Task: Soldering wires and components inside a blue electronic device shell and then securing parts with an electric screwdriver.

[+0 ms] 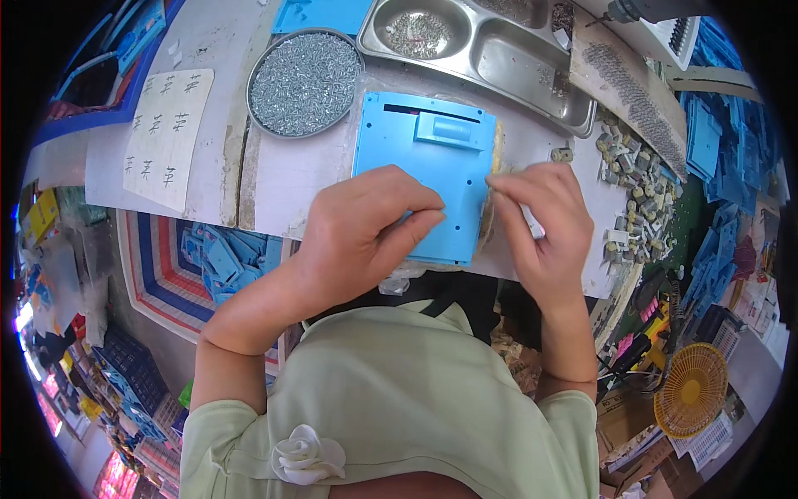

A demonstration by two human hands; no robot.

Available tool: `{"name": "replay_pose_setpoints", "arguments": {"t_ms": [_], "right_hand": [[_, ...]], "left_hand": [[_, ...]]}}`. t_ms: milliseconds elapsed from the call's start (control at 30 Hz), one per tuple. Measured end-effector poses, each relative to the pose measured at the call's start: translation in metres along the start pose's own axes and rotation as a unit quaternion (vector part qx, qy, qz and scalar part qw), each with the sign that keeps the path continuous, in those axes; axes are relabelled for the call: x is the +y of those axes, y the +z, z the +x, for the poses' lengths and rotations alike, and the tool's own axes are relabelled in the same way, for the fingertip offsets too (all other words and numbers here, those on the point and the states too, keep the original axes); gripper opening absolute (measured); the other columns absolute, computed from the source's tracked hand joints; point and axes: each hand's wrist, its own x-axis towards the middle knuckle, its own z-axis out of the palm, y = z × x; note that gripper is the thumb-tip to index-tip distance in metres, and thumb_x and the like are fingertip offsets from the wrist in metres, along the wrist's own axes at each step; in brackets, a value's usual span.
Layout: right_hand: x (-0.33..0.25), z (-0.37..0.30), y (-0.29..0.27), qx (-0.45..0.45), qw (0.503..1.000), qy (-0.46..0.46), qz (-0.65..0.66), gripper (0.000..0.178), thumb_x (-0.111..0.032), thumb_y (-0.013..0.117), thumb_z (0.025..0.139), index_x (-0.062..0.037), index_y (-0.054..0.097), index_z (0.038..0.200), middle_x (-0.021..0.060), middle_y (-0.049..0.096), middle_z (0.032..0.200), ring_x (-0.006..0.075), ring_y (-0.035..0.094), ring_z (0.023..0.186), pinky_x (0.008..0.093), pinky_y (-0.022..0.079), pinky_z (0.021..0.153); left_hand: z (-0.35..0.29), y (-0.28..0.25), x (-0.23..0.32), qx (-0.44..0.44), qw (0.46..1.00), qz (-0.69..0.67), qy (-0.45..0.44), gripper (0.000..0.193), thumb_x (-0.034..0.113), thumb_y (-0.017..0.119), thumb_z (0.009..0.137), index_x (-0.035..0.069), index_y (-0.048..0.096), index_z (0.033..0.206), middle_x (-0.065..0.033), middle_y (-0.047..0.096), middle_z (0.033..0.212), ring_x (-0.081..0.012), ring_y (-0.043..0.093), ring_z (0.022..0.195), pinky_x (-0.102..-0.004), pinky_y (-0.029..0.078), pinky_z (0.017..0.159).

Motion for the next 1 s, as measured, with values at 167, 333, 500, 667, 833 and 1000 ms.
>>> {"name": "replay_pose_setpoints", "arguments": {"t_ms": [167, 333, 500, 667, 833, 1000], "right_hand": [[0.009, 0.009, 0.008, -0.062, 0.989, -0.064, -0.116, 0.025, -0.001, 0.077, 0.071, -0.0043, 0.073, 0.095, 0.0056, 0.066, 0.085, 0.0276, 0.058, 0.082, 0.0364, 0.05, 0.068], [0.006, 0.01, 0.006, -0.097, 0.977, -0.096, -0.162, 0.034, -0.002, 0.076, 0.066, -0.0048, 0.074, 0.1, 0.0047, 0.065, 0.088, 0.0281, 0.057, 0.083, 0.0367, 0.051, 0.07], [0.009, 0.007, 0.001, -0.093, 0.982, -0.079, -0.142, 0.039, -0.001, 0.076, 0.069, -0.0044, 0.074, 0.107, 0.0062, 0.066, 0.092, 0.0288, 0.058, 0.085, 0.0371, 0.051, 0.072], [0.016, -0.001, -0.003, -0.04, 0.99, -0.051, -0.122, 0.035, 0.0, 0.078, 0.074, -0.0044, 0.074, 0.109, 0.0076, 0.067, 0.092, 0.0298, 0.059, 0.085, 0.0381, 0.051, 0.073], [0.014, 0.01, -0.01, -0.023, 0.992, -0.045, -0.111, 0.031, 0.001, 0.078, 0.073, -0.0035, 0.075, 0.104, 0.0093, 0.068, 0.089, 0.0289, 0.06, 0.083, 0.0366, 0.051, 0.072], [0.039, 0.033, -0.039, 0.152, 0.985, 0.003, -0.078, 0.021, -0.004, 0.078, 0.083, -0.0019, 0.076, 0.104, 0.0064, 0.072, 0.097, 0.0224, 0.065, 0.089, 0.0327, 0.051, 0.08]], "left_hand": [[-0.001, 0.012, -0.011, 0.022, 0.974, 0.172, 0.143, 0.019, 0.003, 0.077, 0.079, 0.007, 0.073, 0.098, -0.0063, 0.064, 0.088, -0.0239, 0.061, 0.074, -0.0344, 0.046, 0.066], [0.001, 0.02, -0.02, -0.034, 0.954, 0.225, 0.193, 0.026, 0.008, 0.078, 0.075, 0.008, 0.073, 0.101, -0.0039, 0.063, 0.092, -0.0219, 0.059, 0.076, -0.0363, 0.045, 0.067], [0.002, 0.02, -0.021, -0.065, 0.942, 0.244, 0.223, 0.033, 0.01, 0.071, 0.074, 0.006, 0.071, 0.106, -0.0048, 0.062, 0.095, -0.0214, 0.059, 0.075, -0.0358, 0.045, 0.067], [0.001, 0.018, -0.019, -0.101, 0.925, 0.274, 0.242, 0.041, 0.01, 0.068, 0.073, 0.003, 0.068, 0.113, -0.0065, 0.062, 0.099, -0.0207, 0.059, 0.076, -0.0351, 0.045, 0.065], [0.002, 0.013, -0.014, -0.12, 0.931, 0.26, 0.227, 0.037, 0.01, 0.069, 0.077, 0.002, 0.069, 0.114, -0.0075, 0.064, 0.101, -0.0213, 0.061, 0.077, -0.0352, 0.047, 0.064], [0.02, -0.046, -0.051, 0.125, 0.929, 0.269, 0.222, 0.018, 0.01, 0.072, 0.088, 0.002, 0.074, 0.104, -0.0134, 0.07, 0.101, -0.0273, 0.067, 0.089, -0.036, 0.053, 0.077]]}}
